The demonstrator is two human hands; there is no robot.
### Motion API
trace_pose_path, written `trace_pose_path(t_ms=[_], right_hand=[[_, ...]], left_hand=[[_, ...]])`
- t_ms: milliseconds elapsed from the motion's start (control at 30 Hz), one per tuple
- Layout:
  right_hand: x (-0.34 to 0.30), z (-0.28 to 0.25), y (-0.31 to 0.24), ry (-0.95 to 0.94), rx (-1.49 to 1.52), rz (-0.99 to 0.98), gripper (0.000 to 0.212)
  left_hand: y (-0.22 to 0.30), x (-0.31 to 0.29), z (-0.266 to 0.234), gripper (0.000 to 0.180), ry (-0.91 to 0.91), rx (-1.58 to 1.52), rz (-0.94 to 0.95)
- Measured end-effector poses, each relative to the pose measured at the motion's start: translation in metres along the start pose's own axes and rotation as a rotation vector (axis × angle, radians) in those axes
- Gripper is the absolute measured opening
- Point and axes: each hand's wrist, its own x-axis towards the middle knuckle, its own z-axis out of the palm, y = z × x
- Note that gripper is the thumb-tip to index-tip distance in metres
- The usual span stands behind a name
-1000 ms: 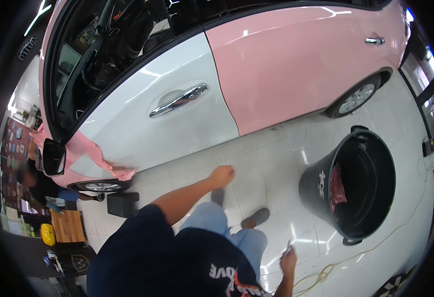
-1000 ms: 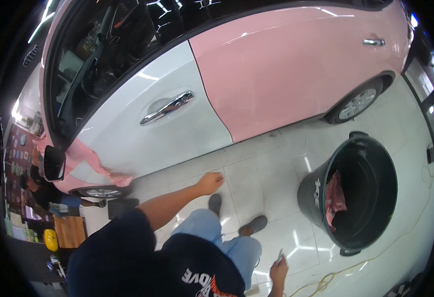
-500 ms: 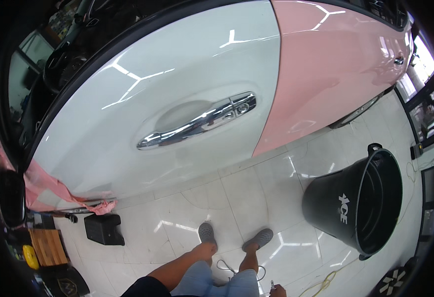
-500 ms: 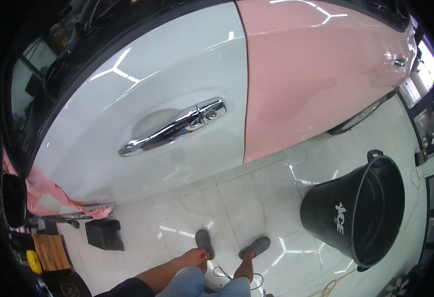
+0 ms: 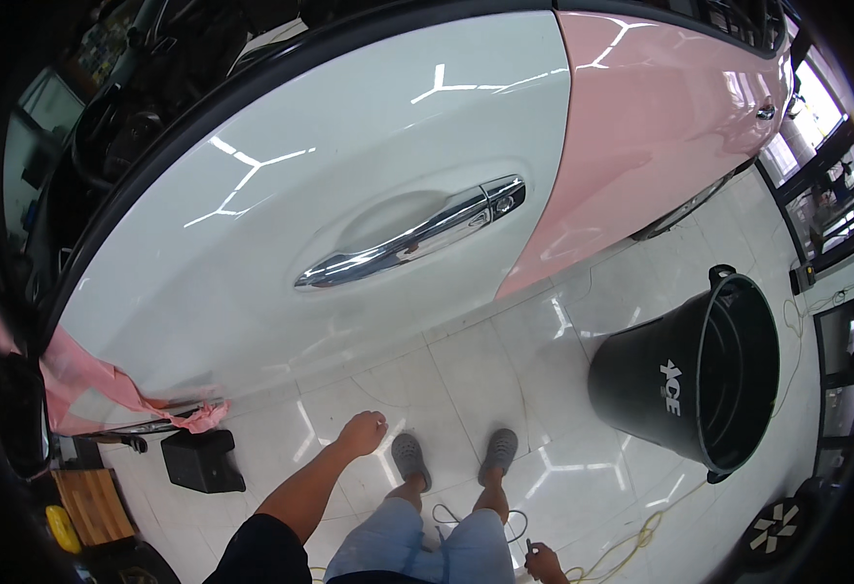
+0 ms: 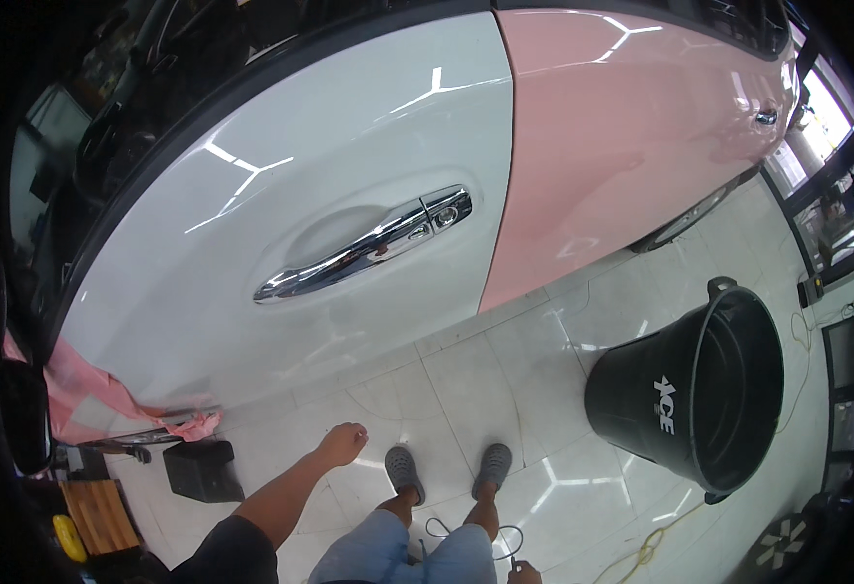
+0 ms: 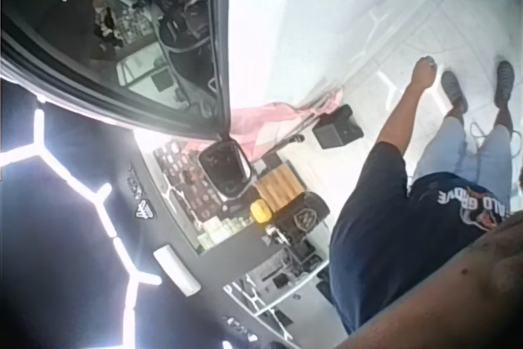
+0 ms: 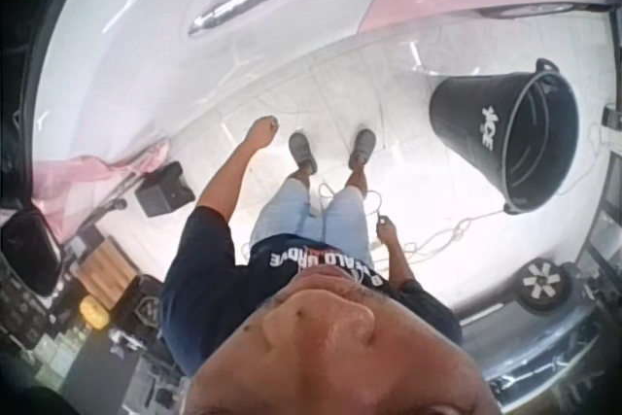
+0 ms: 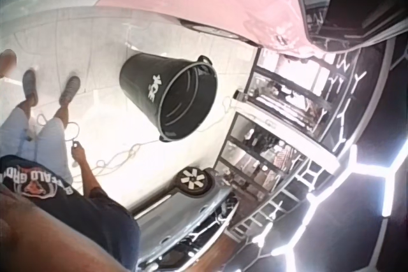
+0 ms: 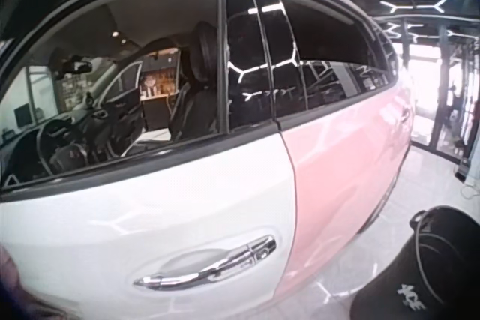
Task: The person applies a pink vinyl wrap to the side of a white car, using a plastic squeegee to smooth the material and a knife to trim the edges around the door handle and window frame. The person carefully peels back the wrap to adjust the fit and continues to smooth and trim the vinyl along the car's contours.
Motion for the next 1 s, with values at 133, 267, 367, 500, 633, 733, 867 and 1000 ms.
trace_pose_path(t_ms=[133, 267, 367, 500, 633, 733, 867, 1000], right_hand=[[-0.013, -0.025, 0.070, -0.199, -0.418, -0.190, 0.046], [-0.051, -0.115, -0.006, -0.773, -0.480, -0.138, 0.062], [-0.049, -0.161, -0.026, -0.771, -0.565, -0.283, 0.055], [-0.011, -0.193, -0.052, -0.711, -0.686, -0.590, 0.047], [0.031, -0.185, -0.070, -0.555, -0.824, -0.920, 0.040], [0.048, -0.180, -0.093, -0.508, -0.878, -0.677, 0.038], [-0.019, -0.199, -0.189, -0.567, -0.865, -0.330, 0.043], [-0.046, -0.242, -0.289, -0.186, -0.942, -0.607, 0.043]], left_hand=[[0.017, -0.020, 0.044, 0.026, 0.028, -0.049, 0.019], [0.060, -0.055, 0.061, 0.027, -0.106, -0.053, -0.088], [0.079, -0.102, 0.091, 0.028, -0.023, -0.209, -0.071], [0.095, -0.147, 0.093, 0.033, -0.028, -0.208, -0.072], [0.084, -0.183, 0.073, 0.032, 0.196, -0.309, -0.152], [0.074, -0.205, 0.030, 0.029, 0.377, -0.380, -0.179], [0.042, -0.232, -0.003, 0.028, 0.536, -0.459, -0.179], [0.013, -0.247, -0.054, 0.026, 0.712, -0.519, -0.129]])
